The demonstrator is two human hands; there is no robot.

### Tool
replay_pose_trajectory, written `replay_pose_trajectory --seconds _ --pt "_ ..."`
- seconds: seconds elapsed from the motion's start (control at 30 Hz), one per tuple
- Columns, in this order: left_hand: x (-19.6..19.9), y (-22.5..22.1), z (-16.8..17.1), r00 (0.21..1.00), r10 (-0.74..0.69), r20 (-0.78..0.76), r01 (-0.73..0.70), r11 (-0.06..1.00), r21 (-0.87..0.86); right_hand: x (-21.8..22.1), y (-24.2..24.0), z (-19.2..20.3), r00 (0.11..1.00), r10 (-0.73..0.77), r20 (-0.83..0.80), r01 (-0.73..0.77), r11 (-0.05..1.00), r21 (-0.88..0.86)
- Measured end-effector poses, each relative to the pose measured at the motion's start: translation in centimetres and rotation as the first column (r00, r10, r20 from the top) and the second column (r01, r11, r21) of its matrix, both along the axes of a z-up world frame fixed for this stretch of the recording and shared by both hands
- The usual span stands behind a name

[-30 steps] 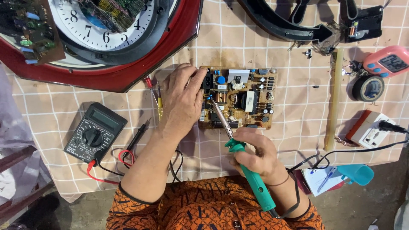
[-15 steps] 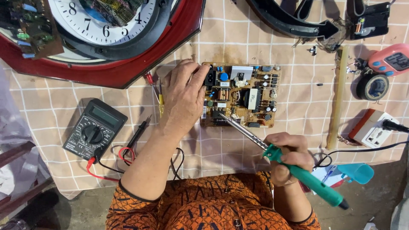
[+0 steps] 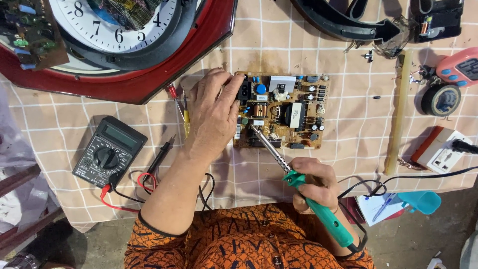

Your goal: Soldering components on a circuit board and testing the electrical connections using a digital multimeter.

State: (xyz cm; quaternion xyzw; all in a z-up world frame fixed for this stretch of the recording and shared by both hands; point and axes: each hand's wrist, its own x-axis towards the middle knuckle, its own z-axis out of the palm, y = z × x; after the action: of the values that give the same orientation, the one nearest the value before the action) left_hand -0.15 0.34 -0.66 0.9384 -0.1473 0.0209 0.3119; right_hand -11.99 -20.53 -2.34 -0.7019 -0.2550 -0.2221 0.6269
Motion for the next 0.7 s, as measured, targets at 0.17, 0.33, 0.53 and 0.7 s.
replay_pose_trajectory --seconds 0.17,0.33,0.53,0.7 --pt "-0.1 0.1 -0.5 1.0 0.0 0.031 0.0 1.0 -0.015 0.7 0.8 0.6 0.998 0.012 0.066 -0.01 1.0 -0.027" --pt "0.0 0.2 -0.8 0.996 -0.022 0.084 0.021 1.0 0.006 0.9 0.7 0.0 0.991 0.005 0.133 0.004 0.998 -0.07" --pt "0.0 -0.1 -0.4 0.997 -0.013 0.072 0.014 1.0 -0.004 -0.5 1.3 -0.4 0.994 0.002 0.106 0.015 0.987 -0.162" --pt "0.0 0.0 -0.4 0.995 -0.023 0.097 0.024 1.0 -0.009 -0.2 1.8 0.2 0.99 -0.018 0.139 0.045 0.98 -0.192"
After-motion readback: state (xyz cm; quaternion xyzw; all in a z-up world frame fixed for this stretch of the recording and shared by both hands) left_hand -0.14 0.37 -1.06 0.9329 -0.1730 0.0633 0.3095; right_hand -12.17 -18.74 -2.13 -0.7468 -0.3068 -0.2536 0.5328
